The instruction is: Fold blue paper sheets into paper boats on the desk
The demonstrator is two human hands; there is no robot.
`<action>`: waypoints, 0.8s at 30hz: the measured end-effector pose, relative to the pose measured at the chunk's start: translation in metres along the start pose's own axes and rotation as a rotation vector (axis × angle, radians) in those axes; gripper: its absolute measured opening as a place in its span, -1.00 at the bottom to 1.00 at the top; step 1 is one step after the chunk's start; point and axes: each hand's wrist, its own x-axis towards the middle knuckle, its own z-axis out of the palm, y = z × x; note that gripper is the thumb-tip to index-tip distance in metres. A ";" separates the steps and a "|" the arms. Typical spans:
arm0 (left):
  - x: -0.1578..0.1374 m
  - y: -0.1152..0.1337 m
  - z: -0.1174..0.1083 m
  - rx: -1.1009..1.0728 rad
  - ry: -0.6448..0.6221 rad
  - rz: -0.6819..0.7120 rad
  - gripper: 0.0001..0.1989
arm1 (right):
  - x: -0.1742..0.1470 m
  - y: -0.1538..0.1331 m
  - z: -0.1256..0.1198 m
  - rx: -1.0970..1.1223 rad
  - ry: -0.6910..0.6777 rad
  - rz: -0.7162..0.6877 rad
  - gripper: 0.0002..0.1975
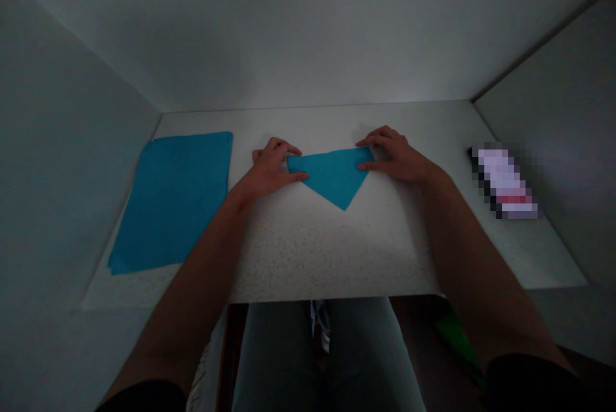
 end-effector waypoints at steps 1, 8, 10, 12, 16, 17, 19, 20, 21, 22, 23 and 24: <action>0.000 0.000 0.000 0.008 -0.001 0.000 -0.45 | 0.000 0.000 0.000 0.005 -0.005 -0.003 -0.40; 0.002 -0.001 -0.001 -0.018 -0.010 -0.022 -0.47 | 0.002 0.001 0.000 0.046 -0.013 0.011 -0.45; 0.002 0.000 -0.001 -0.036 -0.011 -0.043 -0.47 | 0.001 0.002 0.002 0.042 -0.006 0.023 -0.38; 0.001 0.001 -0.001 -0.063 -0.020 -0.047 -0.49 | 0.001 0.003 0.003 0.035 -0.006 0.027 -0.33; 0.000 0.004 -0.001 -0.120 -0.051 -0.012 -0.45 | 0.002 0.002 0.002 0.031 -0.024 0.022 -0.33; 0.000 0.005 -0.002 -0.119 -0.057 -0.012 -0.44 | 0.002 0.002 0.001 0.031 -0.030 0.023 -0.33; 0.000 0.006 -0.002 -0.094 -0.048 -0.028 -0.44 | 0.002 0.000 0.000 0.033 -0.038 0.031 -0.34; 0.000 0.007 -0.003 -0.075 -0.034 -0.042 -0.43 | 0.002 0.000 -0.001 0.036 -0.039 0.034 -0.34; 0.000 0.007 -0.003 -0.054 -0.018 -0.057 -0.43 | 0.003 0.000 -0.001 0.042 -0.039 0.036 -0.35; 0.001 0.008 -0.003 -0.033 -0.001 -0.072 -0.42 | 0.002 0.000 -0.001 0.049 -0.037 0.035 -0.35; 0.001 0.007 -0.003 -0.013 0.015 -0.084 -0.42 | 0.002 0.000 -0.001 0.055 -0.035 0.033 -0.35; 0.001 0.007 -0.003 0.005 0.027 -0.095 -0.43 | 0.002 0.000 -0.001 0.060 -0.033 0.030 -0.35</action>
